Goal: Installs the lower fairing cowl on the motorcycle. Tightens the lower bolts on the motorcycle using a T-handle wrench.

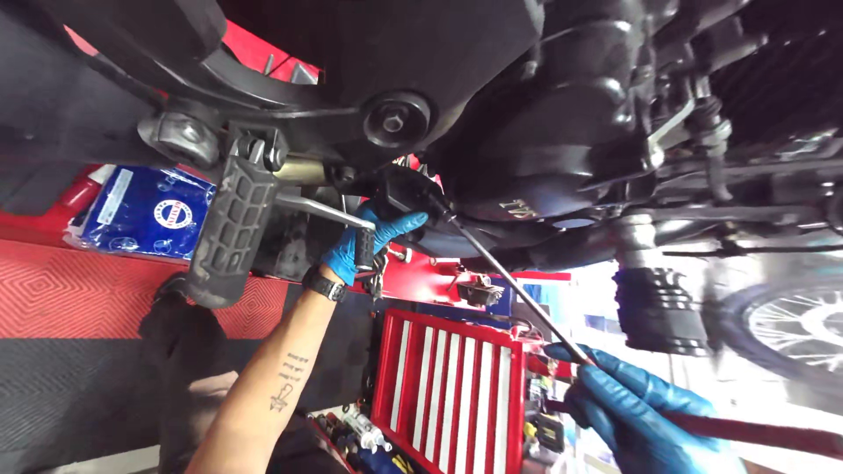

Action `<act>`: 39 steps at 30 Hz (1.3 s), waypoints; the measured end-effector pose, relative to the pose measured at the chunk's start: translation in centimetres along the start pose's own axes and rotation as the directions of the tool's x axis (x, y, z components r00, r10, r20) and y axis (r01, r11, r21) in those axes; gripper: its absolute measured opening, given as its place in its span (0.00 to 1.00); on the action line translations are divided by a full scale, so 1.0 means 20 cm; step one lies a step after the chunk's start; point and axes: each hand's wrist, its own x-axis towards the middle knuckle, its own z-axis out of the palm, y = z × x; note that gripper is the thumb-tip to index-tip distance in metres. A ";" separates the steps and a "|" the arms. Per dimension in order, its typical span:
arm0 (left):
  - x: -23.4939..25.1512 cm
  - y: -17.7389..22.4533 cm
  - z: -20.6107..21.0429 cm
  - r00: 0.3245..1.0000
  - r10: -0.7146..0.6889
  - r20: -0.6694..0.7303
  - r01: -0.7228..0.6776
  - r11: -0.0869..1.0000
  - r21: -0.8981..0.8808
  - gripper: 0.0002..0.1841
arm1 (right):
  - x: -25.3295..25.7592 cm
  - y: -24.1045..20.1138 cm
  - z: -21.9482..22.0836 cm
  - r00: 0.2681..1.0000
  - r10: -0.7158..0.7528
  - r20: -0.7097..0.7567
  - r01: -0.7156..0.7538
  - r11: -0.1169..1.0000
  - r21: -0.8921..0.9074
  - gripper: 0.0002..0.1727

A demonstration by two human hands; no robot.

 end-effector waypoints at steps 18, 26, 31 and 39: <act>-0.02 -0.03 -0.05 0.981 -0.192 0.033 0.189 0.979 0.075 0.19 | -0.13 0.28 0.39 0.997 -0.048 -0.067 0.068 0.941 0.330 0.17; 0.16 -0.20 -0.04 0.998 0.029 0.052 -0.030 1.000 0.008 0.33 | -0.03 0.18 0.21 0.988 -0.151 -0.024 0.150 0.987 -0.058 0.14; 0.23 -0.17 -0.05 0.996 0.061 0.066 -0.064 0.996 0.056 0.31 | -0.08 0.29 0.42 0.982 -0.167 -0.088 0.178 0.975 0.135 0.15; 0.19 -0.18 0.03 0.993 -0.039 -0.115 0.027 0.994 -0.110 0.35 | -0.10 0.32 0.63 0.977 -0.148 -0.152 0.195 0.910 0.367 0.16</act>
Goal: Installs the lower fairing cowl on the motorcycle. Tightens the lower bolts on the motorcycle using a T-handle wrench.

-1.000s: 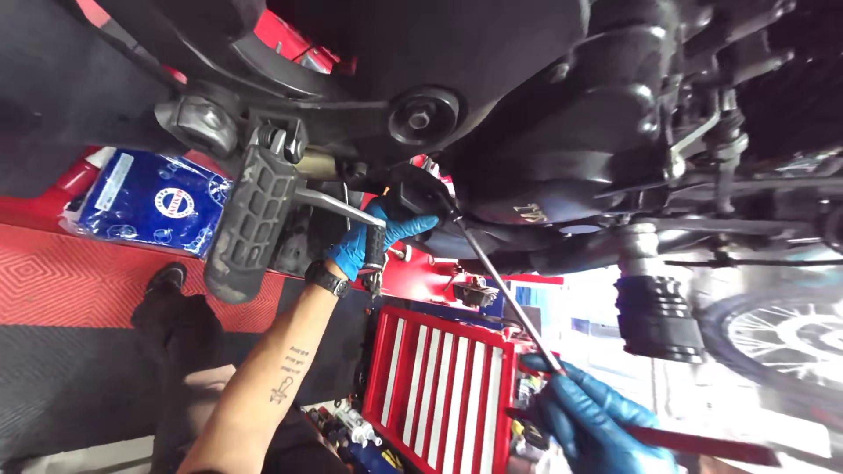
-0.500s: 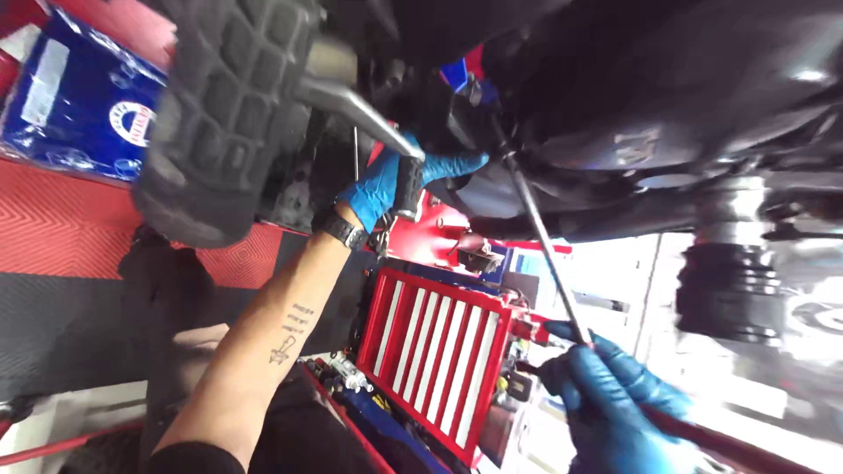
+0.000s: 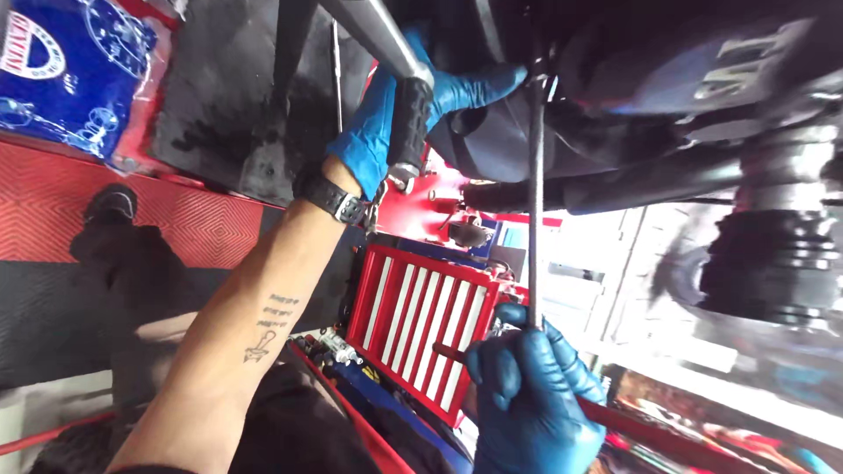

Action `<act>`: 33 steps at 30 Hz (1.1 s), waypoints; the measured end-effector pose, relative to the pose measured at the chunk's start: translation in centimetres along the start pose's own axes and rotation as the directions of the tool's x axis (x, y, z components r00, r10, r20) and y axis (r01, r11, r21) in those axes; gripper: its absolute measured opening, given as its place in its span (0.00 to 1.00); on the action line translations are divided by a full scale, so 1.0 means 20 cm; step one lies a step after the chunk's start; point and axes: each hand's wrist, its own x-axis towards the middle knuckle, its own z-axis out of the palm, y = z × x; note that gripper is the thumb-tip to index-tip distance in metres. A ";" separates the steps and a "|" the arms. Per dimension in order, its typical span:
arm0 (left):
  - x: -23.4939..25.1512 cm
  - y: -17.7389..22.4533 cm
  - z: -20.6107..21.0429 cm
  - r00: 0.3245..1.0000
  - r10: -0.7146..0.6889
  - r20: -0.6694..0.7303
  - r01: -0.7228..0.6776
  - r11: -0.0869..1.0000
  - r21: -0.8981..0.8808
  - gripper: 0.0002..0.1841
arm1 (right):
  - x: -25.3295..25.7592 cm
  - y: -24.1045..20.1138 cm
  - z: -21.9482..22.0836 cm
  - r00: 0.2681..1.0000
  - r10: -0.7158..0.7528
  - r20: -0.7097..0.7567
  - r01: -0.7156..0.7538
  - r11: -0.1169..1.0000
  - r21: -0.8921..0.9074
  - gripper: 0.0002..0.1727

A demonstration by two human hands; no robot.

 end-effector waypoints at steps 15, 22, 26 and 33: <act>0.02 0.02 -0.06 0.984 0.081 0.157 -0.086 0.996 0.025 0.31 | 0.19 -0.35 -0.32 0.982 0.005 0.186 0.098 0.836 -0.540 0.13; 0.05 0.02 -0.09 0.975 0.053 0.214 -0.077 0.992 0.103 0.28 | 0.02 -0.12 -0.12 0.991 -0.053 0.127 0.114 0.831 -0.544 0.14; 0.17 -0.15 -0.21 0.941 0.104 0.321 -0.137 0.987 0.083 0.31 | -0.01 -0.03 -0.04 0.996 -0.073 0.048 0.085 0.931 -0.354 0.14; 0.28 -0.23 -0.28 0.889 0.172 0.423 -0.207 0.978 0.037 0.25 | -0.03 0.03 0.01 0.998 -0.064 0.000 0.063 0.978 -0.198 0.15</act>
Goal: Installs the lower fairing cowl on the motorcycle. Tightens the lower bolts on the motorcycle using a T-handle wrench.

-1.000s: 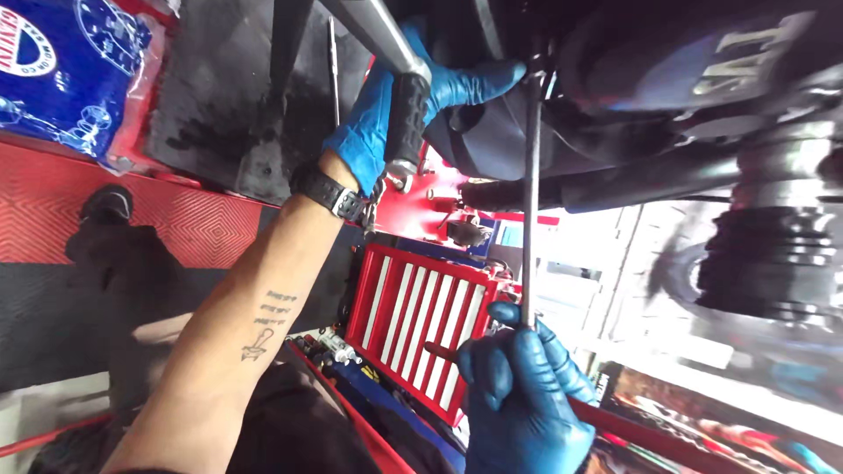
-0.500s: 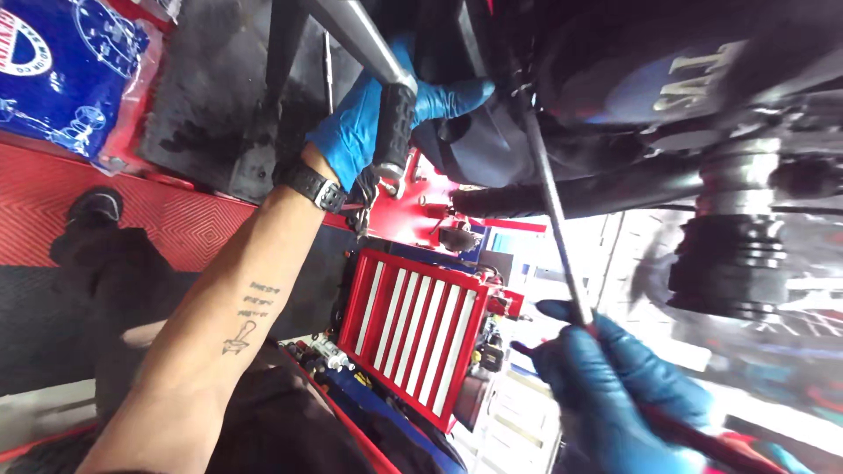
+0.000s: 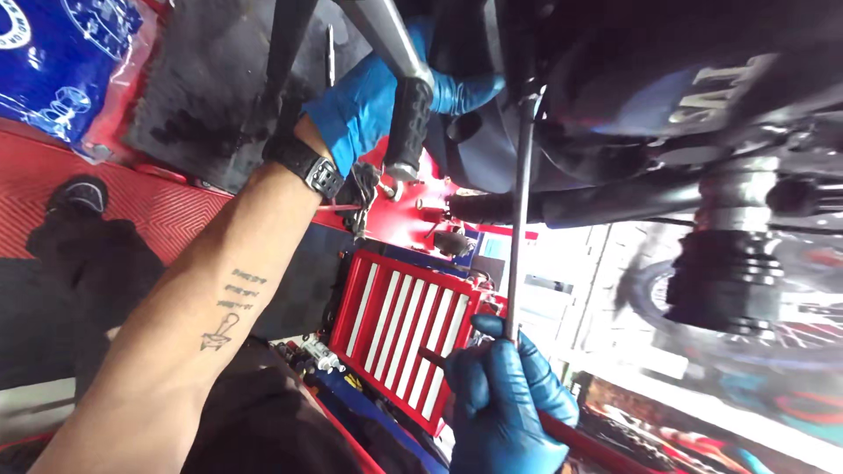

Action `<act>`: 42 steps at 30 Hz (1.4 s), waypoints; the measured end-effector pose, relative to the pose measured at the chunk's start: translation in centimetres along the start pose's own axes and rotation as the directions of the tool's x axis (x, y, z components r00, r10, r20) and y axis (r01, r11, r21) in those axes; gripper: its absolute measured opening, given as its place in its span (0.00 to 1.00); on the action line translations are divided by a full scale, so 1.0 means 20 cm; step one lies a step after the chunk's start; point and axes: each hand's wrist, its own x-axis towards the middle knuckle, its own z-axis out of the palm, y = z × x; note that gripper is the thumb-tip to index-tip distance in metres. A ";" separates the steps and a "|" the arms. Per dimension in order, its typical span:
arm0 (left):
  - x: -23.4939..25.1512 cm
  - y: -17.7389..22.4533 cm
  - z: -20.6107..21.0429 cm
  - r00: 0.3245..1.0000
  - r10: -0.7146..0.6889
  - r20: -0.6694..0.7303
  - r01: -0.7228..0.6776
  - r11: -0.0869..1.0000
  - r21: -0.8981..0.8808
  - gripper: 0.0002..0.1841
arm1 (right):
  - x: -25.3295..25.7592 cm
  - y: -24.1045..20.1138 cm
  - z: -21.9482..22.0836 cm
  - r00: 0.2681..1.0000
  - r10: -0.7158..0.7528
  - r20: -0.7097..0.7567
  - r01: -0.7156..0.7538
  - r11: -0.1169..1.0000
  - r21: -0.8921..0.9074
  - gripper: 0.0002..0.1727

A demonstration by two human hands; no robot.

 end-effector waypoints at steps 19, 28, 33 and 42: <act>0.01 0.19 0.18 0.976 -0.043 -0.212 0.037 0.999 -0.033 0.29 | 0.01 0.10 0.14 0.971 -0.185 -0.150 0.141 0.954 -0.263 0.13; -0.06 0.38 0.34 0.879 -0.147 -0.454 0.178 0.984 0.027 0.31 | 0.01 0.01 0.15 0.968 -0.175 -0.178 0.131 0.963 -0.234 0.12; -0.06 0.51 0.43 0.792 -0.160 -0.590 0.283 0.951 0.122 0.31 | -0.01 0.00 0.15 0.986 -0.073 -0.149 0.067 0.997 -0.046 0.13; -0.49 0.80 0.72 0.811 -0.538 -0.231 0.483 0.838 -0.254 0.27 | -0.01 0.04 0.17 0.989 0.142 -0.029 -0.107 0.852 0.512 0.14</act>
